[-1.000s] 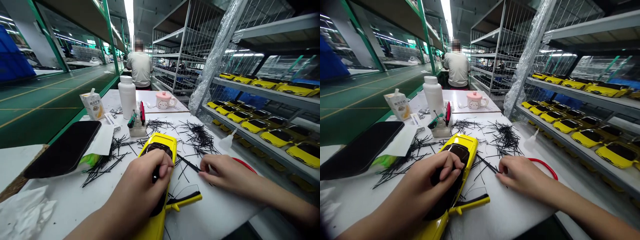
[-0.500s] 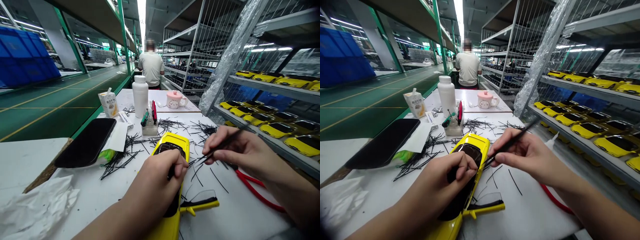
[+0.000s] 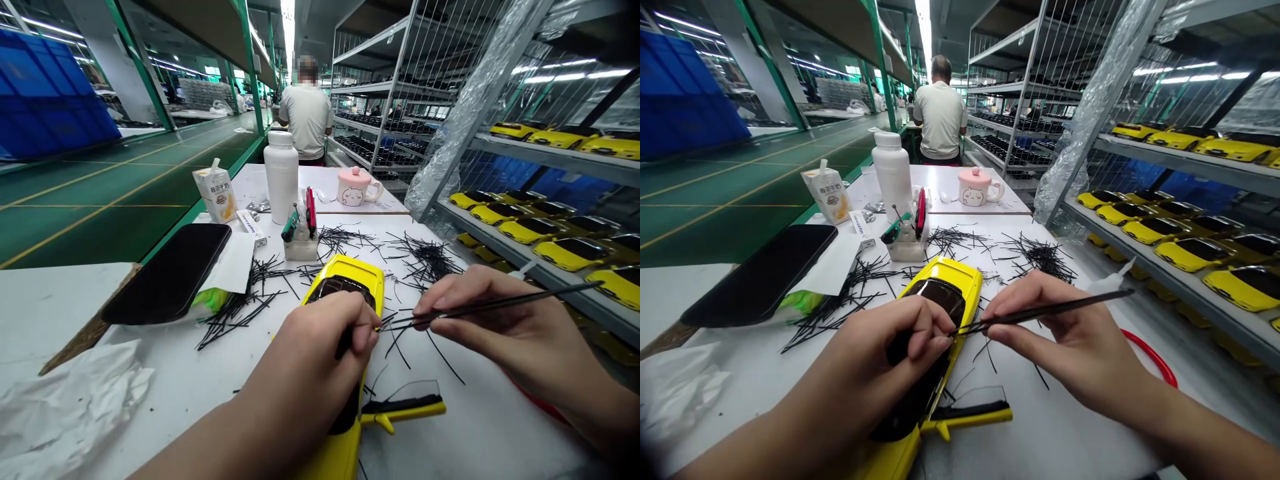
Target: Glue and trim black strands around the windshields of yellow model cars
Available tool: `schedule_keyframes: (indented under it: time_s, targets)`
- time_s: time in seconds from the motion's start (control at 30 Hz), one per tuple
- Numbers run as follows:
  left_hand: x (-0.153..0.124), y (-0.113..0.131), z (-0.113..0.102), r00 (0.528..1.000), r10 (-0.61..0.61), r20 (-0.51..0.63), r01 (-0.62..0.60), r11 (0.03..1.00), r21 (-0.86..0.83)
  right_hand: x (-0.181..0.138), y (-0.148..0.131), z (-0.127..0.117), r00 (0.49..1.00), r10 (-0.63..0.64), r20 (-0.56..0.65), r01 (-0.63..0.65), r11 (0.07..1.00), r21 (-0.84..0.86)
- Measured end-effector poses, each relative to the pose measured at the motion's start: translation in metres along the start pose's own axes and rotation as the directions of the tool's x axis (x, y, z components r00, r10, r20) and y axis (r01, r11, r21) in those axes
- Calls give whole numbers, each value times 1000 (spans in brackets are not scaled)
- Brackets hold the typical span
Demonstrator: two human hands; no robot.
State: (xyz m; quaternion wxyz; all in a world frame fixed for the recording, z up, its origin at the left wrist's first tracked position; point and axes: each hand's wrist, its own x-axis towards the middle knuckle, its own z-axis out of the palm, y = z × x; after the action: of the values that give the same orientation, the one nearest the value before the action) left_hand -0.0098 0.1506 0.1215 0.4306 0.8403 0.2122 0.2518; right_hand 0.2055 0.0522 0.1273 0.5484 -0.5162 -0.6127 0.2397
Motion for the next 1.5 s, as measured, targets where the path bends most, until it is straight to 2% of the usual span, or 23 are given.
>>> schedule_keyframes:
  time_s: [0.17,0.4,0.5,0.6,0.7,0.83,1.13,1.37,1.5]
  targets:
    - [1,4,-1,999,-29,19,29,1000,1,1,0,2,1000,11,8,-11,1000,4]
    - [3,4,-2,1000,11,8,-11,1000,-11,0,0,-1,1000,20,10,-20,1000,-6]
    - [4,6,-6,1000,22,-18,-24,997,-70,-2,4,-3,996,43,83,-45,999,30]
    - [6,6,-10,996,0,-91,-6,997,-74,-4,8,0,982,33,185,-47,996,72]
    - [8,3,-12,988,-32,-152,29,999,-22,-6,12,6,961,4,277,-18,999,50]
    - [9,2,-10,987,-46,-156,42,999,-25,-6,19,11,935,-21,354,21,1000,3]
    - [9,2,-9,990,-76,-122,75,997,-10,-8,26,13,937,-19,350,41,998,-55]
    - [9,0,-8,990,-85,-112,86,996,4,-8,27,16,948,-53,314,56,998,2]
    - [10,1,-8,991,-75,-112,75,997,-7,-7,26,16,927,-68,370,88,995,-38]
